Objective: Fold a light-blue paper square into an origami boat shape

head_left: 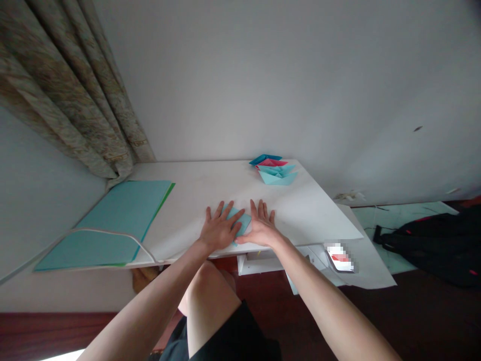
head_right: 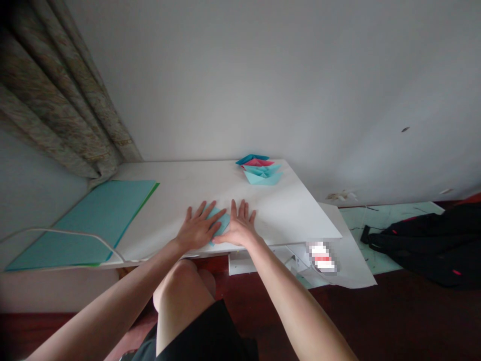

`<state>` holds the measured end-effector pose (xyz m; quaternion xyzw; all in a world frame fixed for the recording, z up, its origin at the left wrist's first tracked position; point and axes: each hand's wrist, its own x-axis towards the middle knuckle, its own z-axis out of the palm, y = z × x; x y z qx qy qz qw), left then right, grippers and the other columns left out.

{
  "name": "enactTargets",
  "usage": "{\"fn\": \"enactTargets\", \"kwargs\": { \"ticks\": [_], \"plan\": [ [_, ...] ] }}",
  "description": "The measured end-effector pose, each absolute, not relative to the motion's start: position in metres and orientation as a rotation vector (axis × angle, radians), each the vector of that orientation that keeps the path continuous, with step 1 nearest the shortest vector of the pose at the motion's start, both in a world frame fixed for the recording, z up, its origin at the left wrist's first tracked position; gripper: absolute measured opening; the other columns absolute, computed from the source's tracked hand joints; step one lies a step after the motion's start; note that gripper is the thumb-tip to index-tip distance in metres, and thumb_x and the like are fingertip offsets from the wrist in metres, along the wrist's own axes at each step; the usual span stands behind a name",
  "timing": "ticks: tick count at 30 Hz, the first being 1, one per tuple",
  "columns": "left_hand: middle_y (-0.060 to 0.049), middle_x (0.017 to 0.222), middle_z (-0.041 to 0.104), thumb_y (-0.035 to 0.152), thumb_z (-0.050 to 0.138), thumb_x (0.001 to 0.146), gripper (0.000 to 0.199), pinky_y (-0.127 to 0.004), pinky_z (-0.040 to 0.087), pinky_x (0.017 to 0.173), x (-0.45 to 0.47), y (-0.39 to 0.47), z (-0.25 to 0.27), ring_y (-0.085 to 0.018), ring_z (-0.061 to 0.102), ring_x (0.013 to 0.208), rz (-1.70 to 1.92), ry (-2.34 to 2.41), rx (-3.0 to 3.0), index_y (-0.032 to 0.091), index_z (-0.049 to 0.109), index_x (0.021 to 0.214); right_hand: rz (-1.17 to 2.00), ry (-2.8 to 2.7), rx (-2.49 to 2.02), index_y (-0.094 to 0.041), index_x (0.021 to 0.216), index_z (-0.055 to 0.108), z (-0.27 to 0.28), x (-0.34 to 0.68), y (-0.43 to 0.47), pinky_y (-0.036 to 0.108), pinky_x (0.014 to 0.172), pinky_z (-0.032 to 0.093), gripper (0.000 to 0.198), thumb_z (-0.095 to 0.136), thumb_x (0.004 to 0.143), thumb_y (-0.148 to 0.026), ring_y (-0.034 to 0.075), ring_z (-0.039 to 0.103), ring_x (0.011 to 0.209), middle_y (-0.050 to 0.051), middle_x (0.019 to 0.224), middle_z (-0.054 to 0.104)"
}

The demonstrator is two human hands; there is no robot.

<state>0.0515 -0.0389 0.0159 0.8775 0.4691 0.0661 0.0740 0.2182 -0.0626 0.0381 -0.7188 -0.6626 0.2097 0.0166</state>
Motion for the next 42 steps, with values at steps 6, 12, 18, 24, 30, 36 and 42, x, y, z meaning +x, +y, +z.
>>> {"fn": "enactTargets", "kwargs": {
  "ticks": [6,12,18,24,30,36,42],
  "plan": [
    [-0.002,0.160,0.018,0.052,0.025,0.098,0.050,-0.070,0.015,0.106,0.052,-0.039,0.015,-0.036,0.012,0.146,0.197,1.404,2.647,0.044,0.026,0.147,0.633,-2.076,-2.182,-0.013,0.151,-0.015,0.034,0.218,-0.067,0.057,0.112,-0.008,0.151,0.077,0.046,-0.070,0.036,-0.020,0.143,0.025,0.155,-0.020],
    [-0.003,0.160,0.019,0.052,0.023,0.098,0.050,-0.070,0.015,0.106,0.051,-0.039,0.016,-0.036,0.013,0.146,0.207,1.395,2.645,0.044,0.027,0.147,0.631,-2.097,-2.136,-0.015,0.150,-0.016,0.032,0.222,-0.067,0.057,0.112,-0.007,0.151,0.078,0.045,-0.069,0.035,-0.019,0.143,0.025,0.155,-0.019],
    [-0.002,0.160,0.018,0.054,0.024,0.097,0.051,-0.070,0.014,0.107,0.051,-0.039,0.017,-0.037,0.013,0.146,0.209,1.390,2.641,0.044,0.027,0.147,0.668,-2.060,-2.154,-0.015,0.150,-0.016,0.037,0.225,-0.062,0.054,0.114,-0.004,0.149,0.080,0.047,-0.063,0.034,-0.019,0.143,0.026,0.155,-0.017],
    [-0.001,0.160,0.018,0.054,0.023,0.097,0.051,-0.070,0.013,0.108,0.051,-0.040,0.018,-0.037,0.013,0.146,0.204,1.395,2.630,0.044,0.028,0.147,0.670,-1.998,-2.179,-0.014,0.151,-0.012,0.036,0.236,-0.052,0.051,0.115,0.000,0.143,0.081,0.051,-0.058,0.033,-0.016,0.144,0.027,0.155,-0.016],
    [-0.001,0.160,0.019,0.055,0.022,0.097,0.051,-0.070,0.015,0.107,0.051,-0.040,0.017,-0.037,0.013,0.146,0.211,1.386,2.646,0.045,0.027,0.147,0.642,-1.947,-2.206,-0.012,0.152,-0.008,0.036,0.248,-0.041,0.049,0.116,0.003,0.136,0.079,0.057,-0.055,0.033,-0.011,0.145,0.027,0.156,-0.011],
    [-0.001,0.160,0.016,0.054,0.022,0.097,0.051,-0.070,0.014,0.107,0.050,-0.038,0.014,-0.036,0.012,0.146,0.199,1.388,2.655,0.045,0.026,0.147,0.641,-1.941,-2.227,-0.012,0.152,-0.007,0.035,0.258,-0.031,0.050,0.115,0.003,0.137,0.078,0.055,-0.058,0.033,-0.011,0.145,0.026,0.157,-0.010],
    [0.001,0.160,0.019,0.054,0.021,0.097,0.051,-0.070,0.014,0.108,0.050,-0.039,0.012,-0.036,0.013,0.146,0.237,1.393,2.674,0.046,0.026,0.147,0.603,-1.842,-2.286,-0.011,0.152,-0.002,0.032,0.270,-0.018,0.048,0.115,0.005,0.128,0.074,0.061,-0.059,0.032,-0.006,0.147,0.024,0.158,-0.004]
  ]
}}
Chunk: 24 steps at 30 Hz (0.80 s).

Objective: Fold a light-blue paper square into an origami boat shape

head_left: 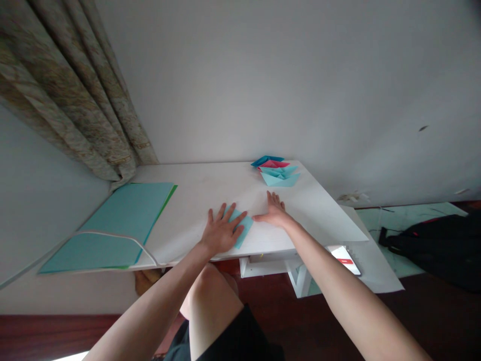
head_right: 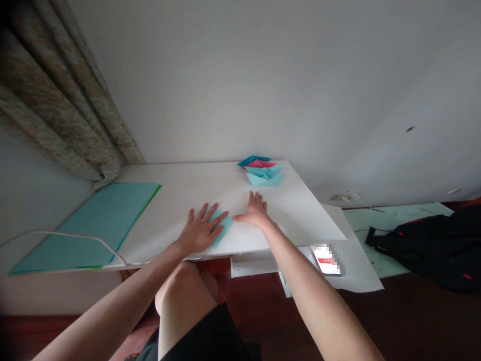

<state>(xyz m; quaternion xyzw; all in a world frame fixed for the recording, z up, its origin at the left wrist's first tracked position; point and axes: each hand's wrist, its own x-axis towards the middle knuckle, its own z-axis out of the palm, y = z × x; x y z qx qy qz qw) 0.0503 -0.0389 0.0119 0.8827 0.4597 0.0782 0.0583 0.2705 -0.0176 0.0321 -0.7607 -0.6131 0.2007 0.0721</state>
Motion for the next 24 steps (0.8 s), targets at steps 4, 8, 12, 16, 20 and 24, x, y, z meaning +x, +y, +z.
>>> {"fn": "enactTargets", "kwargs": {
  "ticks": [4,8,12,16,20,24],
  "plan": [
    [0.000,0.160,0.019,0.055,0.020,0.097,0.051,-0.070,0.014,0.107,0.0505,-0.0390,0.0139,-0.036,0.013,0.146,0.218,1.394,2.645,0.045,0.027,0.147,0.587,-1.855,-2.297,-0.009,0.152,0.000,0.0339,0.2699,-0.0179,0.046,0.116,0.004,0.126,0.073,0.063,-0.059,0.032,-0.005,0.147,0.025,0.158,-0.002],
    [-0.001,0.160,0.019,0.055,0.020,0.097,0.051,-0.071,0.015,0.106,0.0506,-0.0389,0.0150,-0.036,0.013,0.146,0.220,1.391,2.653,0.045,0.027,0.147,0.578,-1.887,-2.321,-0.007,0.152,-0.002,0.0337,0.2679,-0.0196,0.046,0.116,0.003,0.127,0.073,0.064,-0.058,0.032,-0.006,0.146,0.024,0.158,-0.002],
    [-0.003,0.159,0.021,0.054,0.022,0.098,0.050,-0.071,0.018,0.106,0.0497,-0.0396,0.0136,-0.036,0.016,0.145,0.257,1.382,2.677,0.044,0.028,0.147,0.584,-1.908,-2.319,-0.009,0.152,-0.005,0.0316,0.2683,-0.0188,0.048,0.116,0.002,0.134,0.076,0.058,-0.059,0.033,-0.009,0.146,0.024,0.158,-0.005],
    [0.000,0.159,0.020,0.051,0.027,0.098,0.048,-0.076,0.014,0.104,0.0469,-0.0405,0.0100,-0.041,0.006,0.145,0.338,1.356,2.711,0.044,0.034,0.145,0.573,-1.869,-2.282,-0.012,0.152,-0.004,0.0318,0.2673,-0.0206,0.049,0.116,0.002,0.125,0.073,0.064,-0.056,0.031,-0.006,0.147,0.023,0.159,-0.001],
    [0.003,0.156,0.029,0.043,0.026,0.101,0.044,-0.073,0.005,0.108,0.0431,-0.0389,0.0062,-0.035,0.010,0.146,0.391,1.152,2.816,0.041,0.040,0.142,0.543,-1.860,-2.250,-0.011,0.152,-0.003,0.0318,0.2662,-0.0237,0.050,0.116,0.000,0.125,0.072,0.064,-0.059,0.032,-0.004,0.147,0.022,0.159,0.001],
    [0.001,0.156,0.031,0.043,0.023,0.101,0.046,-0.059,0.022,0.113,0.0410,-0.0367,0.0058,-0.030,0.024,0.144,0.351,1.045,2.798,0.038,0.038,0.144,0.558,-1.909,-2.252,-0.011,0.152,-0.005,0.0313,0.2695,-0.0233,0.052,0.115,0.000,0.131,0.074,0.060,-0.061,0.033,-0.007,0.146,0.024,0.158,-0.003]
  ]
}}
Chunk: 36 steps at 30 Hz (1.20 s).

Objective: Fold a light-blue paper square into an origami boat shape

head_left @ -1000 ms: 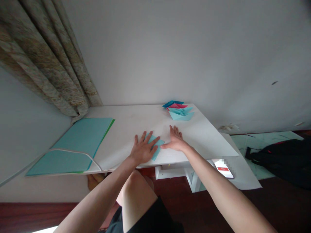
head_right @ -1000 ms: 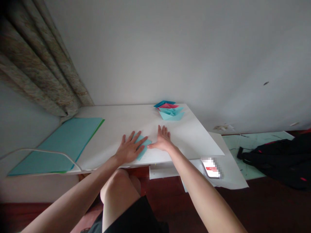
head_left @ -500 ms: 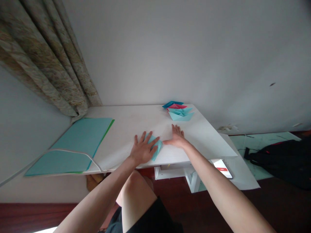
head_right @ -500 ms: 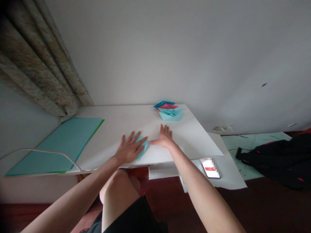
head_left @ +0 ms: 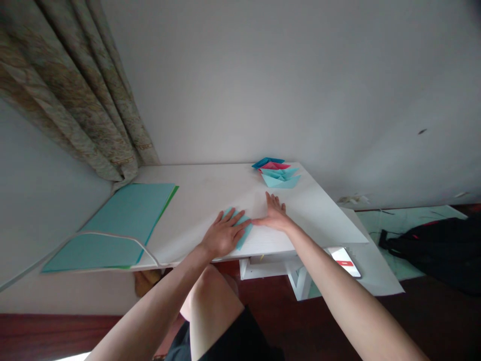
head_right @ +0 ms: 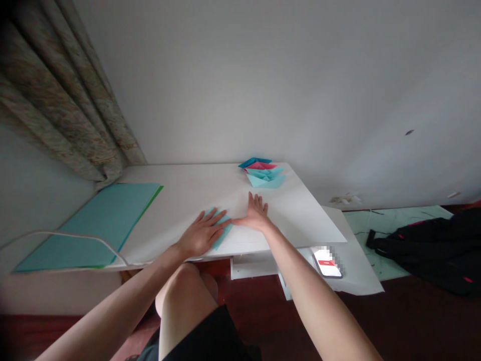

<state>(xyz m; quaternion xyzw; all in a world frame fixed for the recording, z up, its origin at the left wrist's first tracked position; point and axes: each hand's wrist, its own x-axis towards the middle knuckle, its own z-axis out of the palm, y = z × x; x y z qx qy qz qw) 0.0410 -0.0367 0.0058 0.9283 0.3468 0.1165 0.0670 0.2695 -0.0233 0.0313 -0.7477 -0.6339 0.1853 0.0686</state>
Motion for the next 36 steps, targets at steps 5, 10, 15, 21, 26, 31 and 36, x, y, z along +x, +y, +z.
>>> {"fn": "enactTargets", "kwargs": {
  "ticks": [5,10,15,21,26,31,36],
  "plan": [
    [0.001,0.157,0.027,0.045,0.024,0.101,0.045,-0.058,0.023,0.112,0.042,-0.037,0.008,-0.031,0.021,0.145,0.328,1.090,2.773,0.042,0.037,0.144,0.611,-1.950,-2.258,-0.014,0.152,-0.007,0.034,0.271,-0.022,0.051,0.115,-0.001,0.136,0.076,0.056,-0.062,0.032,-0.010,0.146,0.023,0.158,-0.006],
    [0.001,0.159,0.023,0.045,0.025,0.100,0.044,-0.062,0.021,0.111,0.045,-0.038,0.009,-0.033,0.019,0.145,0.312,1.151,2.750,0.046,0.034,0.144,0.609,-1.976,-2.295,-0.013,0.152,-0.011,0.034,0.269,-0.021,0.052,0.114,-0.003,0.138,0.074,0.056,-0.065,0.033,-0.013,0.145,0.023,0.158,-0.009],
    [0.000,0.159,0.023,0.050,0.026,0.099,0.045,-0.064,0.020,0.110,0.045,-0.038,0.011,-0.034,0.017,0.145,0.299,1.166,2.749,0.048,0.032,0.144,0.631,-2.028,-2.292,-0.015,0.151,-0.014,0.033,0.270,-0.020,0.055,0.113,-0.005,0.142,0.074,0.053,-0.069,0.035,-0.015,0.144,0.023,0.157,-0.013],
    [0.000,0.159,0.021,0.054,0.027,0.097,0.047,-0.064,0.019,0.110,0.047,-0.038,0.014,-0.035,0.017,0.145,0.286,1.194,2.732,0.048,0.031,0.144,0.633,-2.054,-2.291,-0.016,0.151,-0.016,0.035,0.267,-0.022,0.058,0.112,-0.007,0.148,0.074,0.048,-0.073,0.036,-0.018,0.143,0.023,0.157,-0.016],
    [0.002,0.160,0.020,0.054,0.027,0.098,0.047,-0.065,0.019,0.109,0.048,-0.037,0.012,-0.036,0.018,0.145,0.282,1.224,2.739,0.050,0.030,0.144,0.641,-2.070,-2.292,-0.016,0.150,-0.017,0.037,0.264,-0.022,0.060,0.111,-0.007,0.148,0.074,0.048,-0.073,0.037,-0.018,0.143,0.023,0.156,-0.017],
    [0.001,0.160,0.020,0.049,0.025,0.099,0.045,-0.064,0.019,0.110,0.048,-0.036,0.010,-0.035,0.017,0.145,0.274,1.235,2.728,0.050,0.030,0.144,0.666,-2.088,-2.278,-0.017,0.150,-0.017,0.039,0.261,-0.023,0.063,0.109,-0.009,0.149,0.075,0.046,-0.072,0.037,-0.020,0.143,0.022,0.156,-0.020],
    [-0.001,0.160,0.020,0.050,0.024,0.099,0.045,-0.064,0.018,0.109,0.048,-0.036,0.011,-0.035,0.016,0.145,0.255,1.233,2.715,0.050,0.030,0.144,0.704,-2.122,-2.260,-0.018,0.150,-0.019,0.041,0.258,-0.023,0.064,0.108,-0.010,0.149,0.075,0.048,-0.072,0.036,-0.021,0.142,0.021,0.155,-0.023]
  ]
}}
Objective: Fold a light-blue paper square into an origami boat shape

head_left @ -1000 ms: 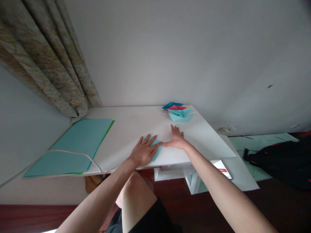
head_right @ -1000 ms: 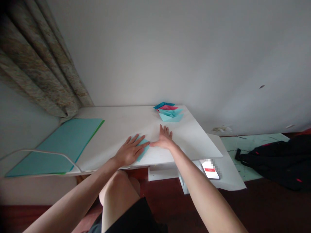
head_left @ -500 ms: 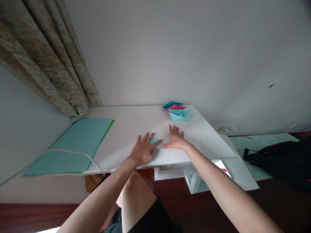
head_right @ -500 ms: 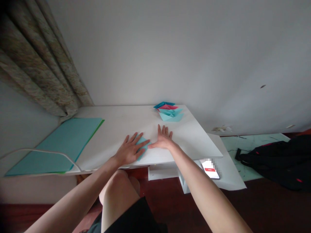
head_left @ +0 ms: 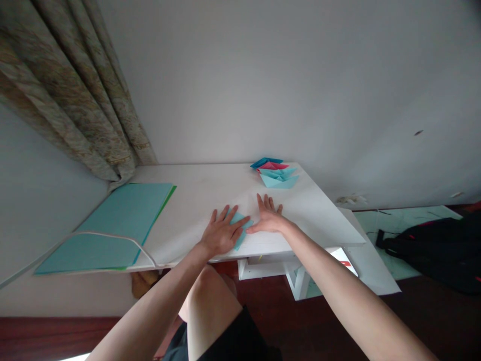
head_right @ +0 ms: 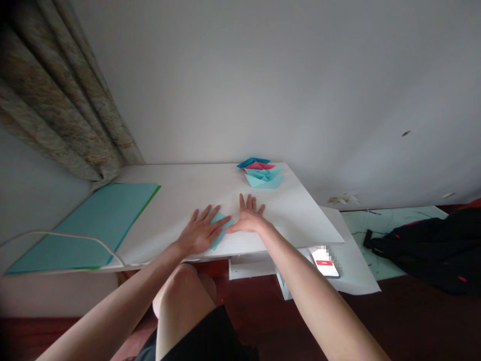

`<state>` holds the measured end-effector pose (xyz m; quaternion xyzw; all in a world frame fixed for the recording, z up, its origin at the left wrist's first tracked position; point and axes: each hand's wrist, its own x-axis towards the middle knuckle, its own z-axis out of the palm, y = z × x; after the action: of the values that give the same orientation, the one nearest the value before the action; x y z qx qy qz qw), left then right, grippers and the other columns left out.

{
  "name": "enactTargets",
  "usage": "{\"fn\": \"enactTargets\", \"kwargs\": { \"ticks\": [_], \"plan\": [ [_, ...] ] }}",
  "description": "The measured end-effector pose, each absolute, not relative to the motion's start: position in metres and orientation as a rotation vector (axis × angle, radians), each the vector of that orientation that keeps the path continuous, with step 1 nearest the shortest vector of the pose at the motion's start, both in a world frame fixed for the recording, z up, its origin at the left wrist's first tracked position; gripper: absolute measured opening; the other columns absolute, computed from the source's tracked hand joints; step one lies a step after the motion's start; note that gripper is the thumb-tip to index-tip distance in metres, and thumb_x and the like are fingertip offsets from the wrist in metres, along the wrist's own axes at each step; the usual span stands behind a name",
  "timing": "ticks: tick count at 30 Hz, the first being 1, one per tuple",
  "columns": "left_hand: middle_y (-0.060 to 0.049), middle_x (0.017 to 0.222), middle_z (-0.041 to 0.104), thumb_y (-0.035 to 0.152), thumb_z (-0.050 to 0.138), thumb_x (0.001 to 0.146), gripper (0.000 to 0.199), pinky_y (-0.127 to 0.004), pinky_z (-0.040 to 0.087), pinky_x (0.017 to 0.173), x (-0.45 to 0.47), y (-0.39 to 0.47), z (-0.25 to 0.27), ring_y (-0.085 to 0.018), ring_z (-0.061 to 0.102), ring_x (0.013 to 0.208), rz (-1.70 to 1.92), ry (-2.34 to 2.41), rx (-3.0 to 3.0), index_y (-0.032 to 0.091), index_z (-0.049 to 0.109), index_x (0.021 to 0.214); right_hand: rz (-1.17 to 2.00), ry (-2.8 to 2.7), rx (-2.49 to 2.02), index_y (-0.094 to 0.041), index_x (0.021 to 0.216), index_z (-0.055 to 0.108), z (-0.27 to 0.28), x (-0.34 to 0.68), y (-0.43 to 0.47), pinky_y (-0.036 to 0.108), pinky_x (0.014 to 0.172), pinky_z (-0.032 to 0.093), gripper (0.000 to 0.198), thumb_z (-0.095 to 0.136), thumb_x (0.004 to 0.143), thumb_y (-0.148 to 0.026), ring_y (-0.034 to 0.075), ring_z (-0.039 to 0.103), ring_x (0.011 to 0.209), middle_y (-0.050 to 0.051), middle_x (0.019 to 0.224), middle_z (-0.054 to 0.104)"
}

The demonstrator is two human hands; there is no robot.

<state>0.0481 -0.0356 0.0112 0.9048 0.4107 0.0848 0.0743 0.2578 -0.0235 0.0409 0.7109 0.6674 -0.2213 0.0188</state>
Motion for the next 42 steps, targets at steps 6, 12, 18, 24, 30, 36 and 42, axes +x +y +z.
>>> {"fn": "enactTargets", "kwargs": {
  "ticks": [6,12,18,24,30,36,42],
  "plan": [
    [0.000,0.160,0.018,0.049,0.024,0.099,0.045,-0.064,0.017,0.110,0.048,-0.036,0.011,-0.035,0.015,0.146,0.261,1.227,2.708,0.050,0.030,0.144,-0.691,2.083,2.179,-0.018,0.149,-0.021,0.045,0.251,-0.028,0.064,0.108,-0.009,0.148,0.076,0.049,-0.069,0.035,-0.020,0.143,0.022,0.155,-0.023],
    [0.000,0.160,0.020,0.047,0.025,0.099,0.045,-0.064,0.017,0.109,0.048,-0.036,0.010,-0.036,0.016,0.145,0.284,1.215,2.708,0.048,0.031,0.144,-0.701,2.122,2.150,-0.017,0.149,-0.021,0.045,0.243,-0.034,0.064,0.109,-0.008,0.150,0.077,0.047,-0.068,0.034,-0.019,0.143,0.021,0.155,-0.023],
    [0.000,0.160,0.019,0.044,0.028,0.099,0.045,-0.065,0.017,0.109,0.048,-0.036,0.012,-0.037,0.015,0.145,0.279,1.219,2.705,0.047,0.033,0.144,-0.720,2.186,2.118,-0.018,0.147,-0.025,0.044,0.230,-0.041,0.067,0.108,-0.005,0.153,0.080,0.046,-0.063,0.038,-0.018,0.143,0.022,0.155,-0.022],
    [-0.001,0.160,0.020,0.043,0.029,0.099,0.044,-0.065,0.016,0.110,0.048,-0.035,0.011,-0.036,0.014,0.146,0.256,1.219,2.708,0.043,0.038,0.143,-0.763,2.253,2.029,-0.018,0.148,-0.024,0.043,0.219,-0.045,0.068,0.107,-0.007,0.154,0.080,0.044,-0.065,0.038,-0.021,0.142,0.023,0.153,-0.027],
    [-0.001,0.159,0.022,0.044,0.028,0.099,0.045,-0.064,0.017,0.110,0.049,-0.036,0.012,-0.034,0.014,0.146,0.256,1.233,2.698,0.043,0.038,0.143,-0.702,2.274,2.035,-0.016,0.150,-0.017,0.042,0.218,-0.051,0.066,0.108,-0.008,0.150,0.079,0.046,-0.066,0.038,-0.021,0.142,0.024,0.155,-0.022],
    [-0.005,0.156,0.029,0.044,0.030,0.098,0.045,-0.072,0.021,0.104,0.048,-0.036,0.021,-0.039,0.023,0.142,0.197,1.395,2.631,0.045,0.036,0.143,-0.646,2.249,2.124,-0.010,0.150,-0.015,0.039,0.221,-0.056,0.057,0.113,-0.005,0.150,0.077,0.046,-0.069,0.035,-0.022,0.142,0.026,0.155,-0.019],
    [-0.012,0.150,0.040,0.050,0.045,0.093,0.041,-0.076,0.009,0.105,0.027,-0.031,0.032,-0.042,0.031,0.138,0.229,1.666,2.718,0.030,0.063,0.124,-0.626,2.147,2.257,-0.010,0.150,-0.016,0.037,0.242,-0.043,0.058,0.112,-0.005,0.151,0.075,0.046,-0.071,0.039,-0.021,0.142,0.027,0.155,-0.019]
  ]
}}
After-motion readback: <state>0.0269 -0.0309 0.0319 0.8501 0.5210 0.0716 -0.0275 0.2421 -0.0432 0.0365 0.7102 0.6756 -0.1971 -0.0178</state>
